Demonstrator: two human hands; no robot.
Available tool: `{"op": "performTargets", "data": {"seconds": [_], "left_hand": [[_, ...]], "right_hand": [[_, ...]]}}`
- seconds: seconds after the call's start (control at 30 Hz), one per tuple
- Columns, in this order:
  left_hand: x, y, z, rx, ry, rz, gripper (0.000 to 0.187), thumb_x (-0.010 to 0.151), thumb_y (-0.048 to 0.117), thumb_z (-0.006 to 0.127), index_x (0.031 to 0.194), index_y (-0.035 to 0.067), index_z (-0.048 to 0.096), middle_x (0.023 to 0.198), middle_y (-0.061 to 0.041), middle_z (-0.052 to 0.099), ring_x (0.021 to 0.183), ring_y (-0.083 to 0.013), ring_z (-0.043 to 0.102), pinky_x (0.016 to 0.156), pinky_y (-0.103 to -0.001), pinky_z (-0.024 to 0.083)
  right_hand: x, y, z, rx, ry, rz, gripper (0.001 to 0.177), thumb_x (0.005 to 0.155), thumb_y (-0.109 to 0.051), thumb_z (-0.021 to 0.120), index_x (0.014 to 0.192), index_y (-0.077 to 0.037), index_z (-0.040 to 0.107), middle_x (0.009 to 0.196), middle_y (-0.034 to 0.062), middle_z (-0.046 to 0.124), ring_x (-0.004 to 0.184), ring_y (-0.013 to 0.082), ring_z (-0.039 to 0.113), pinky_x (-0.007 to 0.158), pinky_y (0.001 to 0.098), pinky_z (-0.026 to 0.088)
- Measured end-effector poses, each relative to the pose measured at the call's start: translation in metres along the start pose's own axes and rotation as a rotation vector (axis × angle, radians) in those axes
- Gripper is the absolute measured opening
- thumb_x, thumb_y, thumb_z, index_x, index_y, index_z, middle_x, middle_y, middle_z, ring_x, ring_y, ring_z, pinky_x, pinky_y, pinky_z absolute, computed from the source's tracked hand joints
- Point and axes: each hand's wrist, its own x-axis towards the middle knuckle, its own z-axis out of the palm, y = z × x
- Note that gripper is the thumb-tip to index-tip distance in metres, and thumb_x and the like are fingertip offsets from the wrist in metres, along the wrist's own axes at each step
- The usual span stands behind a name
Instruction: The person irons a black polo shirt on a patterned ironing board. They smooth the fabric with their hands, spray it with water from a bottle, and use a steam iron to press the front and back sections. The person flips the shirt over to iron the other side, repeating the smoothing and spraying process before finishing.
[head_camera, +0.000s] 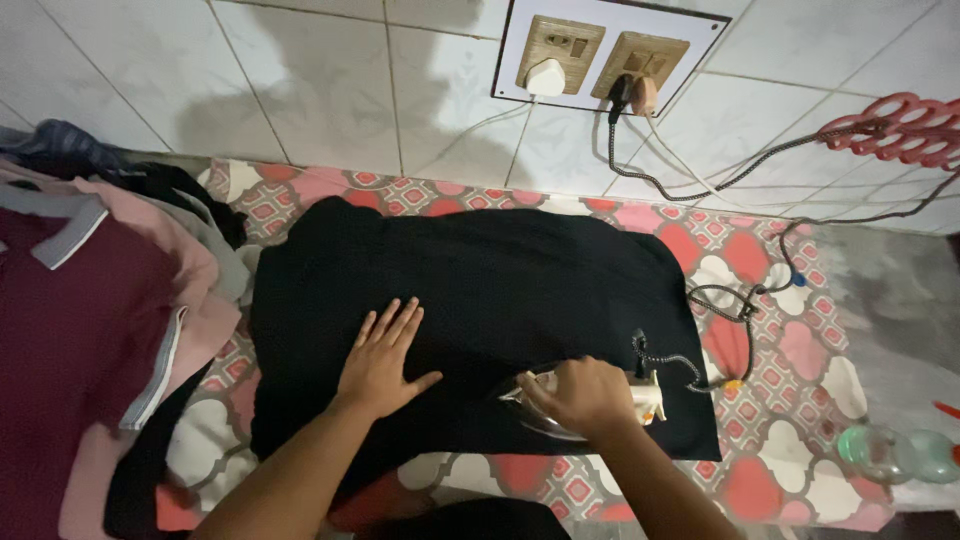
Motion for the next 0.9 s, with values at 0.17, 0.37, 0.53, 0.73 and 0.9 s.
{"op": "performTargets", "data": {"seconds": [0.17, 0.37, 0.53, 0.73, 0.9], "left_hand": [[0.0, -0.003, -0.009, 0.077, -0.098, -0.043, 0.105, 0.086, 0.082, 0.047, 0.163, 0.023, 0.006, 0.171, 0.008, 0.002, 0.157, -0.0163, 0.0, 0.128, -0.05, -0.002], [0.002, -0.004, -0.013, 0.031, -0.107, -0.033, 0.108, 0.085, 0.082, 0.048, 0.163, 0.022, 0.003, 0.171, 0.009, -0.001, 0.157, -0.016, -0.003, 0.127, -0.049, -0.003], [-0.001, -0.005, -0.017, -0.026, -0.106, -0.021, 0.108, 0.084, 0.078, 0.054, 0.164, 0.022, 0.006, 0.172, 0.008, 0.001, 0.157, -0.0174, -0.004, 0.127, -0.05, -0.004], [0.0, -0.011, -0.012, -0.066, -0.076, 0.026, 0.104, 0.088, 0.075, 0.052, 0.162, 0.018, 0.008, 0.171, 0.004, 0.003, 0.157, -0.0194, -0.001, 0.126, -0.051, -0.004], [0.004, -0.016, 0.001, -0.036, -0.045, 0.045, 0.102, 0.088, 0.072, 0.053, 0.162, 0.017, 0.007, 0.171, 0.004, 0.003, 0.156, -0.0211, -0.001, 0.125, -0.051, -0.004]], "right_hand": [[0.0, -0.007, -0.005, 0.018, 0.02, 0.023, 0.077, 0.088, -0.075, 0.045, 0.074, -0.006, 0.077, 0.066, 0.0143, 0.072, 0.066, 0.029, 0.076, 0.066, 0.0437, 0.061], [0.029, -0.015, -0.016, 0.008, 0.081, 0.11, 0.079, 0.09, -0.075, 0.04, 0.08, -0.008, 0.08, 0.076, 0.0193, 0.075, 0.076, 0.0345, 0.076, 0.072, 0.0468, 0.06], [0.066, -0.015, -0.03, 0.045, 0.139, 0.148, 0.084, 0.094, -0.075, 0.037, 0.085, -0.005, 0.081, 0.084, 0.0221, 0.076, 0.085, 0.0386, 0.076, 0.079, 0.0494, 0.06], [0.102, -0.021, -0.041, 0.116, 0.267, 0.264, 0.084, 0.094, -0.075, 0.041, 0.095, -0.001, 0.081, 0.095, 0.0269, 0.075, 0.099, 0.0429, 0.073, 0.088, 0.0505, 0.057], [0.11, -0.021, -0.045, 0.175, 0.168, 0.314, 0.084, 0.095, -0.074, 0.039, 0.098, -0.002, 0.081, 0.101, 0.0256, 0.076, 0.104, 0.0424, 0.072, 0.092, 0.0507, 0.055]]}}
